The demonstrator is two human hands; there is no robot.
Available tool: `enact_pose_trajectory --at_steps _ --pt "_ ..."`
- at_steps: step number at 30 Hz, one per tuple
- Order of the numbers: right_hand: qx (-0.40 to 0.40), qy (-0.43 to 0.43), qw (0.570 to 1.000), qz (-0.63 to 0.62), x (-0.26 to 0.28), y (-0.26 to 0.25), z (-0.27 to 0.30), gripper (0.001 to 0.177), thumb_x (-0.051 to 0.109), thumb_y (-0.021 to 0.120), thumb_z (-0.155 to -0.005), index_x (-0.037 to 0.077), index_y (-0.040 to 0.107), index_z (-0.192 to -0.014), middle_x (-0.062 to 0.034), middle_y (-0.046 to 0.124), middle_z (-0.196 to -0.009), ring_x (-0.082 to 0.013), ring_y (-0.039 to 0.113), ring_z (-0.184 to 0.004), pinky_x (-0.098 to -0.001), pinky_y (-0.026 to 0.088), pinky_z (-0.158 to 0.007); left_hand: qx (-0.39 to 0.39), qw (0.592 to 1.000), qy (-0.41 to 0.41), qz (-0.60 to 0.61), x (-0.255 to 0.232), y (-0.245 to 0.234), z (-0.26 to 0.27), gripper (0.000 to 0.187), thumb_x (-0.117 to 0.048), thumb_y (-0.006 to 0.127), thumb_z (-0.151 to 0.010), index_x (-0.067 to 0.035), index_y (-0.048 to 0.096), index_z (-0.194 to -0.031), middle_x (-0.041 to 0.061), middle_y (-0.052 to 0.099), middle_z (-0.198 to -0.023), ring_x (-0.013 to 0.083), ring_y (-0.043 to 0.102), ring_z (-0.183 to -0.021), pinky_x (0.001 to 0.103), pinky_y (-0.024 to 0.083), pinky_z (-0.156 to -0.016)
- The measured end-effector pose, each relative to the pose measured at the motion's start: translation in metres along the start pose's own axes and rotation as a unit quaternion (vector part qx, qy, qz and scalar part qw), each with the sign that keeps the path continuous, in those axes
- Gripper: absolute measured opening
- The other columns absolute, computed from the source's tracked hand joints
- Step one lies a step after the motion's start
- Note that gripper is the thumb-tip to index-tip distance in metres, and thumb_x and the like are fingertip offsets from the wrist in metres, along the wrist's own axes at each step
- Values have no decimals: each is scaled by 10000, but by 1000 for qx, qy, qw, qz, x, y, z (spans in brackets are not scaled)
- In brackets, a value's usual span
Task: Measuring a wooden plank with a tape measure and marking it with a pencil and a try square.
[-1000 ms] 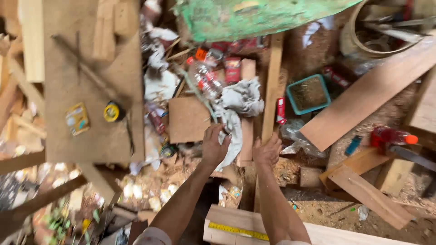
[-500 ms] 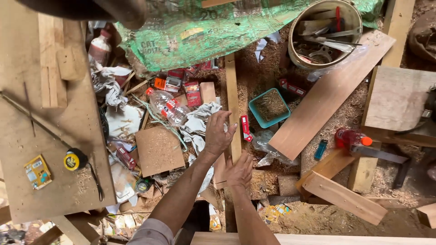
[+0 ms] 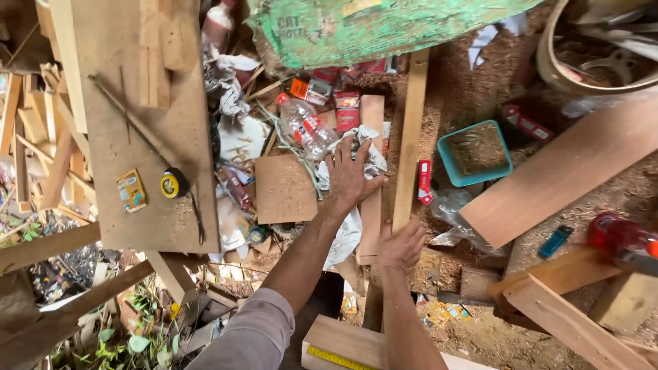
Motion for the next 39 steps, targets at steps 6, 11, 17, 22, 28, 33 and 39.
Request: enact_pose_trajectory --at_steps 6,11,17,22,28,33,39 --pt "-27 -15 999 15 6 -9 -1 569 351 726 -872 160 505 -1360 -110 536 -1128 -341 590 -1070 -518 564 -833 0 997 -17 82 37 3 19 1109 -688 776 -707 -254 302 -1611 173 421 -1473 494 607 -1204 626 439 -1036" --pt "-13 7 1000 25 3 -9 0 547 325 703 -887 158 498 -1365 -98 542 -1148 -336 595 -1104 -556 576 -828 43 992 -63 96 32 8 48 1156 -645 779 -736 -147 242 -1629 240 491 -1407 500 616 -1189 626 419 -1019" --pt "-20 26 998 50 0 -6 -1 538 340 709 -890 189 486 -1355 -74 535 -1163 -309 587 -1124 -563 569 -852 146 981 -125 -14 16 65 55 1154 -664 728 -722 -100 204 -1582 256 466 -1383 437 544 -1207 606 282 -1067" --pt "-61 -9 996 58 5 -11 4 546 344 724 -873 174 502 -1341 -105 540 -1134 -351 600 -1090 -604 579 -807 129 976 -176 -21 23 78 54 1066 -695 743 -654 -90 321 -1424 215 444 -1278 448 562 -1091 611 310 -1009" --pt "-93 -29 993 73 13 -21 5 558 367 749 -859 155 524 -1324 -111 548 -1090 -369 620 -1032 -604 582 -751 135 960 -227 98 59 19 53 797 -413 818 -691 -5 512 -1303 181 413 -1364 413 680 -1039 583 602 -820" --pt "-95 -43 993 63 26 -31 6 550 345 768 -863 146 523 -1314 -133 554 -1072 -399 628 -1000 -598 576 -766 95 926 -250 267 111 1 62 838 -286 832 -709 -14 464 -1410 161 517 -1190 398 705 -977 518 641 -758" --pt "-103 -49 991 70 19 -25 5 565 361 785 -853 152 525 -1309 -137 558 -1068 -400 636 -982 -580 581 -768 -23 901 -265 343 148 -85 65 711 -173 806 -633 12 520 -1257 174 547 -1099 377 675 -978 477 591 -852"
Point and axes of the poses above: each hand's wrist, its own z-axis away from the middle knuckle, its own y-axis out of the palm, x = y × z, the point moved 10 cm from there along -z, towards the middle knuckle
